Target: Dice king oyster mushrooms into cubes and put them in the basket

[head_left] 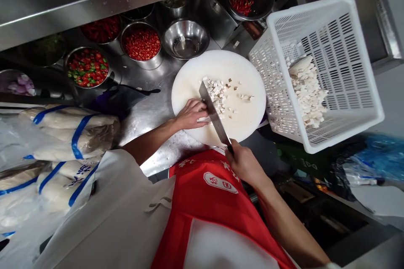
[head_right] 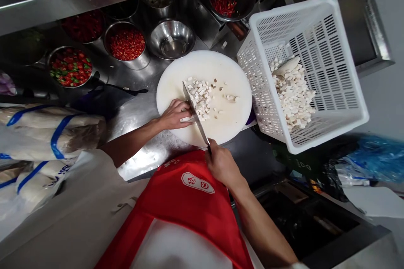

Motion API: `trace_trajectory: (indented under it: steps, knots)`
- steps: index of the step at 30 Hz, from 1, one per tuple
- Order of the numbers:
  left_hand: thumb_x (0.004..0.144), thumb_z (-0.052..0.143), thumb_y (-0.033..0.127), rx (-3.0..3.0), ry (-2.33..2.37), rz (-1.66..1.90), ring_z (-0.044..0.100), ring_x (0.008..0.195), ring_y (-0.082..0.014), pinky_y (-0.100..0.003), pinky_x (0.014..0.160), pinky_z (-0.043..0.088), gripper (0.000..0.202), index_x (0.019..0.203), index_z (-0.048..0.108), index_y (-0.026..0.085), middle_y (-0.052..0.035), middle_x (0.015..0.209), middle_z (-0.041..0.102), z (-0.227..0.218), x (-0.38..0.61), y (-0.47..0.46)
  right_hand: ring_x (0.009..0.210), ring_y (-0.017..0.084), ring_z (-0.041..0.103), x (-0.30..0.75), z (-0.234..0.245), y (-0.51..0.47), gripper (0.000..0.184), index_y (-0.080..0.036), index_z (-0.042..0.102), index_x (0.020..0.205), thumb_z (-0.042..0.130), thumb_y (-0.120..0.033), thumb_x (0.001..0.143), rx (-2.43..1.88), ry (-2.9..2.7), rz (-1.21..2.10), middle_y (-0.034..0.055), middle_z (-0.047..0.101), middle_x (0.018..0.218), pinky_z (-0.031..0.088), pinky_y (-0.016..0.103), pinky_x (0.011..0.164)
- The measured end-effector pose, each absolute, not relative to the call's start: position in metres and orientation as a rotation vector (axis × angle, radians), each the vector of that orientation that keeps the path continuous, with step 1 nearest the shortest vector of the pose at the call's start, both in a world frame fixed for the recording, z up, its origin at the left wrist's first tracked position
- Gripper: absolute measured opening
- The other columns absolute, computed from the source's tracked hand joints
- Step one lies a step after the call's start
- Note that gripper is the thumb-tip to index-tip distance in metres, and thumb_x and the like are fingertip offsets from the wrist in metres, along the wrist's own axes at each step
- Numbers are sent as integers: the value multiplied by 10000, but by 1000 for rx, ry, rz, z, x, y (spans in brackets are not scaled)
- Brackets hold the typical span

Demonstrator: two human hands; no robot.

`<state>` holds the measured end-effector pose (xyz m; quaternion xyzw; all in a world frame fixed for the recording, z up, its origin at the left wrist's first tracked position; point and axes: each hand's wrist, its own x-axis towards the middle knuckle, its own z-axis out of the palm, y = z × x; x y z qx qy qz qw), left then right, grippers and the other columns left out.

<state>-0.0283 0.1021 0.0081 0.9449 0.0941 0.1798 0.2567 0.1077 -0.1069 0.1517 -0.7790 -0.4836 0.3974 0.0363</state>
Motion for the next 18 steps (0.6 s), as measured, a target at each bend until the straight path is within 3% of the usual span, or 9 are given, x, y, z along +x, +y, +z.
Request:
trace_trajectory:
  steps: [4,7,11,18]
  knots:
    - [875,618,521,2576,230,520,478,1098,-246,-440,1002,363,319,1009,698,243,-78,1118,598,8,-30,102,826,277,689,107,106,-81,433,-104,508,1310,402,-265,922,-2394,-1525,1066,141,741,903,438,311,702]
    - [864,627,540,2591,195,556,482,1118,-255,-457,1025,361,347,1027,696,242,-87,1128,595,9,-35,102,852,271,687,111,99,-74,439,-114,523,1306,407,-296,924,-2301,-1518,974,124,741,902,456,306,718]
    - [852,642,544,2591,190,593,496,1119,-256,-495,1065,332,342,1017,697,249,-90,1127,594,8,-42,102,807,259,691,113,129,-90,434,-126,534,1302,423,-318,929,-2305,-1490,926,106,737,879,459,299,696]
    - [911,586,486,2580,212,590,507,1061,-230,-428,963,375,278,917,693,229,-62,1070,641,5,-41,104,718,238,682,105,175,-119,317,-165,575,1193,427,-287,941,-2338,-1502,1199,80,725,804,400,281,614]
